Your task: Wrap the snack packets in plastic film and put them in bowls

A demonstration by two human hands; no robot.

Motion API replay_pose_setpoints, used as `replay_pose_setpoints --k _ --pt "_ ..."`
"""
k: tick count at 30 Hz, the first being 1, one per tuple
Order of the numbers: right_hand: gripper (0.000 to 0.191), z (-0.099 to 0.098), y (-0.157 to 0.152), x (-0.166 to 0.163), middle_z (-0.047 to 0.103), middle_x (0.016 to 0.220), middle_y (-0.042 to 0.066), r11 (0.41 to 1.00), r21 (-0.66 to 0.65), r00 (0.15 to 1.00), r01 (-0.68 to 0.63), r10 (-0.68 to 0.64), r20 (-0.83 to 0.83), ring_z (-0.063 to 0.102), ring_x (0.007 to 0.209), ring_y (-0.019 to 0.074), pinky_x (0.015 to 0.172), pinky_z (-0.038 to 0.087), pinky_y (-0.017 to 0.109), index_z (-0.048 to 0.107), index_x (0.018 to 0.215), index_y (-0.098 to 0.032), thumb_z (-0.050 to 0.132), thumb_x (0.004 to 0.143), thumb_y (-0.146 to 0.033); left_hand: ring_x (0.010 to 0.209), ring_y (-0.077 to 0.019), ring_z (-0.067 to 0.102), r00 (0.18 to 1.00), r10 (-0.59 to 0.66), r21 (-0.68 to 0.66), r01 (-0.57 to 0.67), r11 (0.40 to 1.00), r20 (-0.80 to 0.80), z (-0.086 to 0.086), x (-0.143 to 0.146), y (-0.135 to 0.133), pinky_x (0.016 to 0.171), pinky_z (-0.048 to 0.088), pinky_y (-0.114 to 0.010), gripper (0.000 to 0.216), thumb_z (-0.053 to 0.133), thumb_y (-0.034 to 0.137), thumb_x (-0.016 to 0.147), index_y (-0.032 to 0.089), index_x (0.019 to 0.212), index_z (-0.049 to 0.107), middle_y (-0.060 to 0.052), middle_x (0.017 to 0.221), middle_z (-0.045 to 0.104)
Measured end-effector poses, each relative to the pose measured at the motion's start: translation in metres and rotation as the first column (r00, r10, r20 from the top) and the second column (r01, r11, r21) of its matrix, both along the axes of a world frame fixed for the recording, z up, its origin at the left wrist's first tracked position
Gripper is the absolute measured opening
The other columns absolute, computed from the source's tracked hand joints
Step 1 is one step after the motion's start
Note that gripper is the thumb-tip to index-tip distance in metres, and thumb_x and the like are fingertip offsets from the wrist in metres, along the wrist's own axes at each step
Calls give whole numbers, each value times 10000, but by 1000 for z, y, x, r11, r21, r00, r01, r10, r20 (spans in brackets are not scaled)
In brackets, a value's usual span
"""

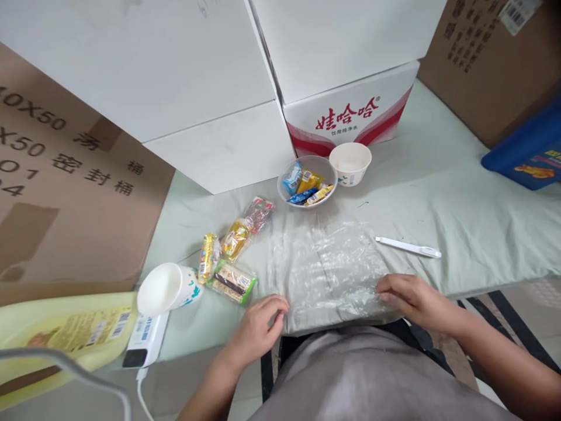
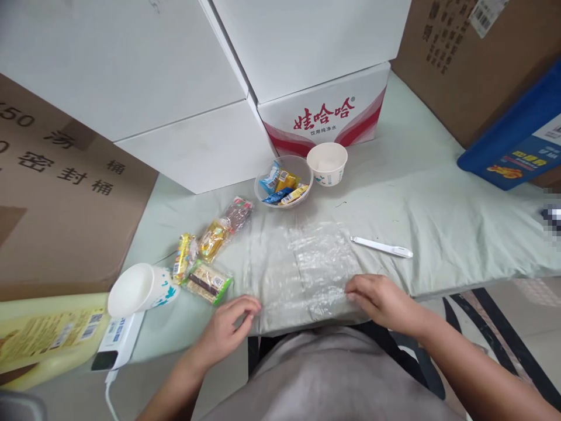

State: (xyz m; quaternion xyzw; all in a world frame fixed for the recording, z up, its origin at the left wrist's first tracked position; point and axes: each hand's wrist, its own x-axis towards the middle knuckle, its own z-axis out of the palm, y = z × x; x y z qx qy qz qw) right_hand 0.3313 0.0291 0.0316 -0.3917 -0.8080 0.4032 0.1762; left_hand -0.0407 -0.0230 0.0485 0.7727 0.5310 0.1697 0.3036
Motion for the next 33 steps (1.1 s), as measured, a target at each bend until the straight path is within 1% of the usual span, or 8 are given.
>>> replay_pose_setpoints --k 2,5,11,21,25,27,30,33 --pt "225 -1 4 2 695 815 20 985 -90 989 147 -149 -22 656 719 156 645 519 282 615 933 -229 428 976 -347 696 -150 642 991 114 -137 -104 985 68 3 0 5 663 539 -284 122 456 196 878 223 845 570 -5 771 654" --pt "227 -11 12 -5 668 682 -13 921 -123 927 369 -374 -27 650 630 159 614 514 282 610 1005 -228 446 951 -374 729 -149 653 927 357 -157 -338 928 116 -3 1 20 684 535 -276 164 526 273 856 209 1003 559 -12 832 648" --pt "373 -27 35 -34 695 761 27 793 146 798 591 -602 38 667 674 207 616 494 309 553 1213 -185 483 896 -369 653 -160 640 752 658 20 -659 752 25 -26 12 54 665 516 -296 483 598 328 802 198 1251 478 4 793 643" --pt "376 -31 40 -43 727 794 61 776 369 764 512 -607 216 675 663 238 582 467 318 545 1230 -169 405 941 -364 706 -235 664 702 686 207 -654 727 -193 -29 25 54 630 483 -329 397 516 361 896 169 1243 511 -59 810 683" --pt "376 -32 41 -44 727 780 60 773 388 758 502 -609 232 675 653 235 566 460 312 549 1228 -167 397 942 -359 819 -242 641 695 712 486 -591 643 -97 -22 32 50 718 504 -365 360 515 373 906 135 1173 546 -109 908 648" --pt "378 -32 41 -44 728 777 60 773 398 758 494 -607 239 676 653 234 558 454 309 549 1230 -165 390 946 -358 857 -230 630 774 633 617 -485 620 -28 -16 41 45 763 510 -362 227 534 310 898 160 1055 598 -112 919 638" --pt "380 -33 40 -45 730 778 60 774 408 754 484 -605 254 680 659 238 544 440 306 547 1236 -163 385 952 -357 836 -193 637 969 232 604 -139 785 -79 -12 61 40 781 524 -330 129 513 193 901 214 918 639 -63 856 668" --pt "377 -33 40 -46 730 778 59 774 410 746 482 -608 270 681 662 245 540 432 307 546 1238 -159 394 952 -354 1037 -202 639 981 -90 468 163 869 -174 -16 81 42 918 516 -353 217 480 183 931 233 1035 663 -52 1016 711"
